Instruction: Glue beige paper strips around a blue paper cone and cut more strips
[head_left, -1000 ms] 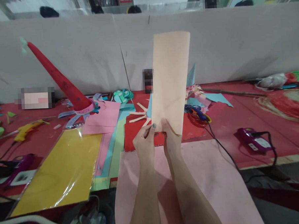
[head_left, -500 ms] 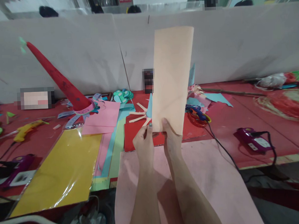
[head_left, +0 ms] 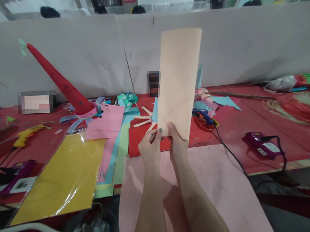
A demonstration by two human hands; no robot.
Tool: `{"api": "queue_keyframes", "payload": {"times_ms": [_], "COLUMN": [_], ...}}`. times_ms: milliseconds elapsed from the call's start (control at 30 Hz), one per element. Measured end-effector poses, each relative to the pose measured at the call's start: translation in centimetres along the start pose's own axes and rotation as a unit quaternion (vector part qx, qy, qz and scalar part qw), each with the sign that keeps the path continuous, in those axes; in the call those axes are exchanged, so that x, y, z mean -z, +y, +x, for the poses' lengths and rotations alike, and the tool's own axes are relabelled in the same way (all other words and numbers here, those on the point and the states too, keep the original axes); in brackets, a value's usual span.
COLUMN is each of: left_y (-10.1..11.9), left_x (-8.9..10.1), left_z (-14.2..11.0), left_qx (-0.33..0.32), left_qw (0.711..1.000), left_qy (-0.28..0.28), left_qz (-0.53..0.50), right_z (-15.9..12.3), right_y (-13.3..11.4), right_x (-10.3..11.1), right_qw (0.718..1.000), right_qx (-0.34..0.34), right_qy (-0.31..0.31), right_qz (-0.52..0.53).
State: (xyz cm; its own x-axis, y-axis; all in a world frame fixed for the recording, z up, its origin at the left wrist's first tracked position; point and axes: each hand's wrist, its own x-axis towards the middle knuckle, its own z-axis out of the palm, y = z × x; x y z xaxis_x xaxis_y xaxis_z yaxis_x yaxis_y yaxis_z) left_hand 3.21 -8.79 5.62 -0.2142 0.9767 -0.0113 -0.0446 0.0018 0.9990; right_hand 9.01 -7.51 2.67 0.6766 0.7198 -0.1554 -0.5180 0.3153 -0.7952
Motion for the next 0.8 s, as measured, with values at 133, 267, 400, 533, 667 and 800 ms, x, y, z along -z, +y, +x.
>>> {"api": "queue_keyframes", "payload": {"times_ms": [133, 267, 400, 533, 667, 800], "left_y": [-0.2, -0.1, 0.0, -0.1, -0.4, -0.6], "left_x": [0.1, 0.1, 0.2, 0.6, 1.4, 2.3], "left_z": [0.2, 0.2, 0.2, 0.3, 0.9, 1.5], "left_qx": [0.001, 0.005, 0.003, -0.033, -0.041, -0.046], "left_qw": [1.000, 1.000, 1.000, 0.994, 0.991, 0.983], "left_qy": [-0.001, -0.006, -0.003, 0.058, 0.110, 0.169], "left_qz": [-0.003, 0.000, 0.022, 0.083, 0.061, 0.053], "right_z": [-0.1, -0.1, 0.1, 0.1, -0.3, -0.7], "right_y": [-0.1, -0.1, 0.2, 0.6, 0.8, 0.2], "right_x": [-0.1, -0.1, 0.2, 0.4, 0.5, 0.1], "right_qw": [1.000, 1.000, 1.000, 0.995, 0.981, 0.963], "right_qx": [0.001, 0.005, -0.001, -0.036, -0.076, -0.118], "right_qy": [-0.001, -0.007, -0.012, -0.087, -0.160, -0.222], "right_qz": [0.005, -0.007, -0.018, -0.030, -0.079, -0.101]}}
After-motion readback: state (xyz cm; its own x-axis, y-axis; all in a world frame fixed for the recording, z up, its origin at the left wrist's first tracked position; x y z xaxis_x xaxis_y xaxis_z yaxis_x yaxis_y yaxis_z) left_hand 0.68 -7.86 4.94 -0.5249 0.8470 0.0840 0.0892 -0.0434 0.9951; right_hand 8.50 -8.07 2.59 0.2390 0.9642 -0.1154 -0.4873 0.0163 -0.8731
